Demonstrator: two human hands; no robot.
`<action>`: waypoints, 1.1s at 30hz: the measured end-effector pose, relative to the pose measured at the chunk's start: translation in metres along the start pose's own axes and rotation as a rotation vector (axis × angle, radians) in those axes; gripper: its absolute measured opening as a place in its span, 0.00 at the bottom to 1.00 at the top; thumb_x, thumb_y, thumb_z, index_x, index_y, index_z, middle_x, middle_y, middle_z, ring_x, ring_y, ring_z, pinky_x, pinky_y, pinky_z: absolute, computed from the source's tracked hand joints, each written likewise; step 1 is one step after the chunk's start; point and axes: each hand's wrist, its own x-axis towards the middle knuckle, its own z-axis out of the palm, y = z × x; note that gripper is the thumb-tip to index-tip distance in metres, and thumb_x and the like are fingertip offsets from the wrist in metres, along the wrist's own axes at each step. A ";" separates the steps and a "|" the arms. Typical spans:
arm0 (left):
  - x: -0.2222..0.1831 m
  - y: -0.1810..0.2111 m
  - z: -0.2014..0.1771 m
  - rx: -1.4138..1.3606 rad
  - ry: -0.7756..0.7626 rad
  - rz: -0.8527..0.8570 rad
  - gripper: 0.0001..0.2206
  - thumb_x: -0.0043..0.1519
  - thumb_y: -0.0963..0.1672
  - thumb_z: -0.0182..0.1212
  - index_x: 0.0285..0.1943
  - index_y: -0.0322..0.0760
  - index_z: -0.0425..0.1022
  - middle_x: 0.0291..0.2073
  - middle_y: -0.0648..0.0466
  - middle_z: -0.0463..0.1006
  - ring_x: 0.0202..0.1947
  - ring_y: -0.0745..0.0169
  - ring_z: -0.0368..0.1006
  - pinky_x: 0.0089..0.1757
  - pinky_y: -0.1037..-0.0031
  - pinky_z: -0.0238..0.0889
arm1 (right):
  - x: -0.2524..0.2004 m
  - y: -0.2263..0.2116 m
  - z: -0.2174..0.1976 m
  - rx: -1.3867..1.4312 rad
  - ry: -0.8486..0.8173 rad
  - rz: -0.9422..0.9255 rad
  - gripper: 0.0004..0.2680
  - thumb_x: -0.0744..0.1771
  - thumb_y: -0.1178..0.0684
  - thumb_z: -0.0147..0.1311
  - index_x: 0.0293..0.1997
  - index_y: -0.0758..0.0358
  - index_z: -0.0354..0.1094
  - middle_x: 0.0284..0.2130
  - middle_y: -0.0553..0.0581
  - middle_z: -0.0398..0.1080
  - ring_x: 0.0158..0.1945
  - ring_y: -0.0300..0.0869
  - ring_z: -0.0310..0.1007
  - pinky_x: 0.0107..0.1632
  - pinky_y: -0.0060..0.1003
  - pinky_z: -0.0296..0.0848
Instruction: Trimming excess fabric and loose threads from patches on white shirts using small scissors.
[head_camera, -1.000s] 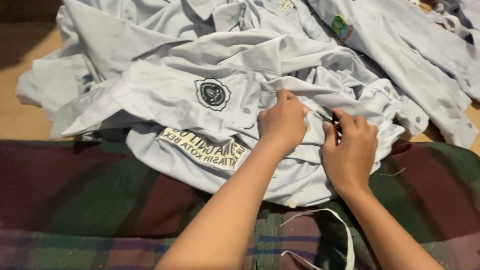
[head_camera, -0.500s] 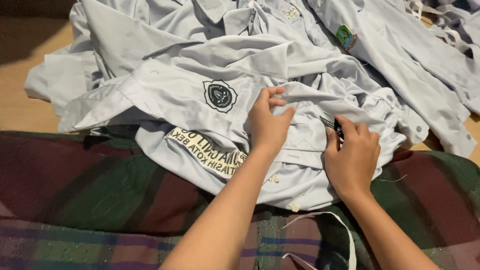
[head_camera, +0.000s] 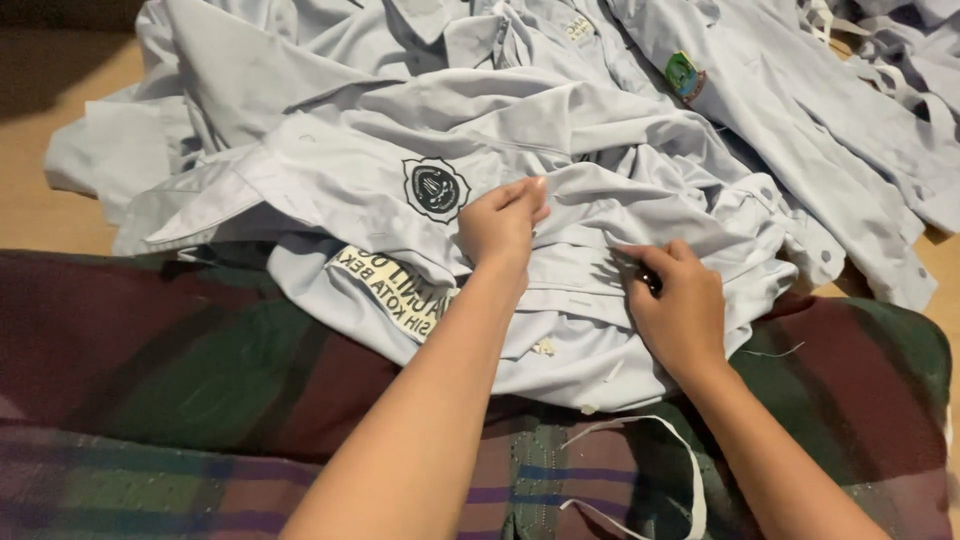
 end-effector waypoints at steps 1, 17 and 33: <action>-0.011 0.006 -0.003 -0.003 0.004 0.005 0.13 0.56 0.46 0.71 0.50 0.44 0.84 0.38 0.49 0.87 0.39 0.60 0.84 0.43 0.75 0.75 | 0.001 0.000 0.001 0.003 0.002 -0.006 0.08 0.65 0.51 0.60 0.46 0.38 0.78 0.31 0.50 0.68 0.35 0.55 0.73 0.47 0.52 0.74; -0.089 0.008 -0.032 1.138 -0.447 1.073 0.04 0.54 0.50 0.71 0.33 0.57 0.83 0.39 0.67 0.79 0.52 0.65 0.75 0.59 0.62 0.54 | -0.001 -0.007 -0.009 0.160 0.014 0.057 0.08 0.68 0.57 0.51 0.51 0.53 0.74 0.41 0.61 0.71 0.51 0.62 0.71 0.53 0.57 0.70; -0.062 0.028 -0.048 -0.497 -0.151 0.123 0.11 0.65 0.50 0.62 0.41 0.42 0.70 0.20 0.62 0.69 0.31 0.66 0.80 0.41 0.85 0.69 | -0.008 -0.016 -0.017 0.114 -0.028 0.020 0.12 0.64 0.58 0.55 0.50 0.48 0.77 0.39 0.56 0.72 0.47 0.61 0.74 0.53 0.55 0.72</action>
